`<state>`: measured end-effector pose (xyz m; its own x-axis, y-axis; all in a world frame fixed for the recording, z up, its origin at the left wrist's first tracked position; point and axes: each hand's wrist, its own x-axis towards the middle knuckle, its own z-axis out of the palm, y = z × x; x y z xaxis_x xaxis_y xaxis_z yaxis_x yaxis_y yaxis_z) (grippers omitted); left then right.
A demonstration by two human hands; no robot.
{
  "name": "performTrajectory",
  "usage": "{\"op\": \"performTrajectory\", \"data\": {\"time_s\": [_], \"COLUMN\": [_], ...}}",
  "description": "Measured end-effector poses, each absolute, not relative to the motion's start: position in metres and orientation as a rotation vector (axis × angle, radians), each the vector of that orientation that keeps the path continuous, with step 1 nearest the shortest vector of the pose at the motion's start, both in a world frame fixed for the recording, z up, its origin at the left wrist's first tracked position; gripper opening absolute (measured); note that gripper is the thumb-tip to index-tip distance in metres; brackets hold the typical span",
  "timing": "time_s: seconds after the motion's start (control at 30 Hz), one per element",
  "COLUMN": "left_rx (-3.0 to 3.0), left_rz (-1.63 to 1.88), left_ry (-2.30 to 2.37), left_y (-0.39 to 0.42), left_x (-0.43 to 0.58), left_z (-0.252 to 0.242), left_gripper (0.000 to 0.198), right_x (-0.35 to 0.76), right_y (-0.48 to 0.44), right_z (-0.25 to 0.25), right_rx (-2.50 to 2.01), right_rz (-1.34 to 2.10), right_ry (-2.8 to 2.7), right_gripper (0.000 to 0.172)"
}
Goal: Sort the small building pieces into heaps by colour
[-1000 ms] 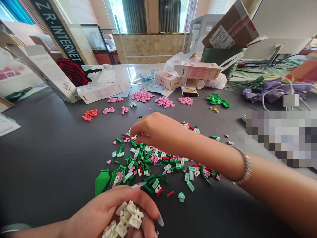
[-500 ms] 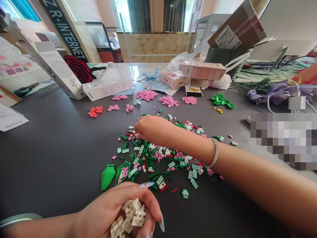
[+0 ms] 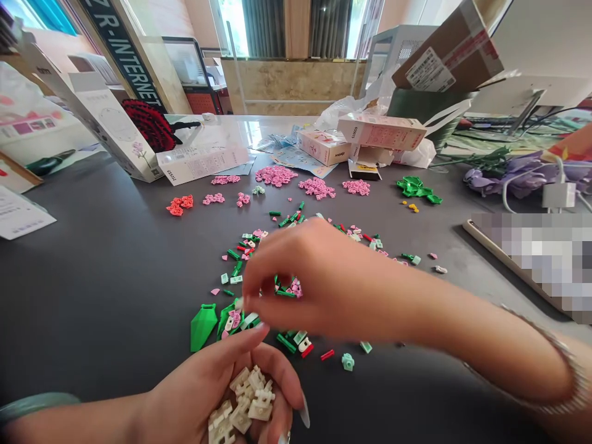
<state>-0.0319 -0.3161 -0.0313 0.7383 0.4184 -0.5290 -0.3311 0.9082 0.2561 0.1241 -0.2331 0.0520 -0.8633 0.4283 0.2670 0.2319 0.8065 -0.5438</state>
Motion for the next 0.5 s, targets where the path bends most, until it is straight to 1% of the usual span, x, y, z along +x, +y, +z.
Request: {"op": "performTrajectory", "data": {"time_s": [0.1, 0.13, 0.23, 0.33, 0.43, 0.5], "left_rx": [0.13, 0.132, 0.176, 0.208, 0.233, 0.28], "left_rz": [0.43, 0.451, 0.526, 0.548, 0.519, 0.529], "left_ry": [0.664, 0.691, 0.764, 0.798, 0.789, 0.779], "left_y": [-0.317, -0.317, -0.318, -0.324, -0.332, -0.332], "left_x": [-0.028, -0.027, -0.024, -0.028, -0.033, -0.033], "left_z": [-0.039, -0.043, -0.052, -0.055, -0.049, -0.042], "left_gripper": [0.067, 0.063, 0.042, 0.023, 0.024, 0.027], "right_x": [0.13, 0.13, 0.129, 0.129, 0.131, 0.132], "right_y": [-0.262, -0.268, -0.28, -0.283, -0.285, -0.285], "right_z": [0.051, 0.047, 0.036, 0.033, 0.032, 0.03], "right_rx": [-0.536, -0.521, -0.529, -0.485, -0.47, -0.488], "right_rz": [0.846, 0.821, 0.557, 0.477, 0.45, 0.439], "right_ry": [-2.749, -2.799, -2.871, -2.903, -2.913, -2.895], "right_gripper": [0.018, 0.02, 0.029, 0.026, 0.023, 0.025]}}
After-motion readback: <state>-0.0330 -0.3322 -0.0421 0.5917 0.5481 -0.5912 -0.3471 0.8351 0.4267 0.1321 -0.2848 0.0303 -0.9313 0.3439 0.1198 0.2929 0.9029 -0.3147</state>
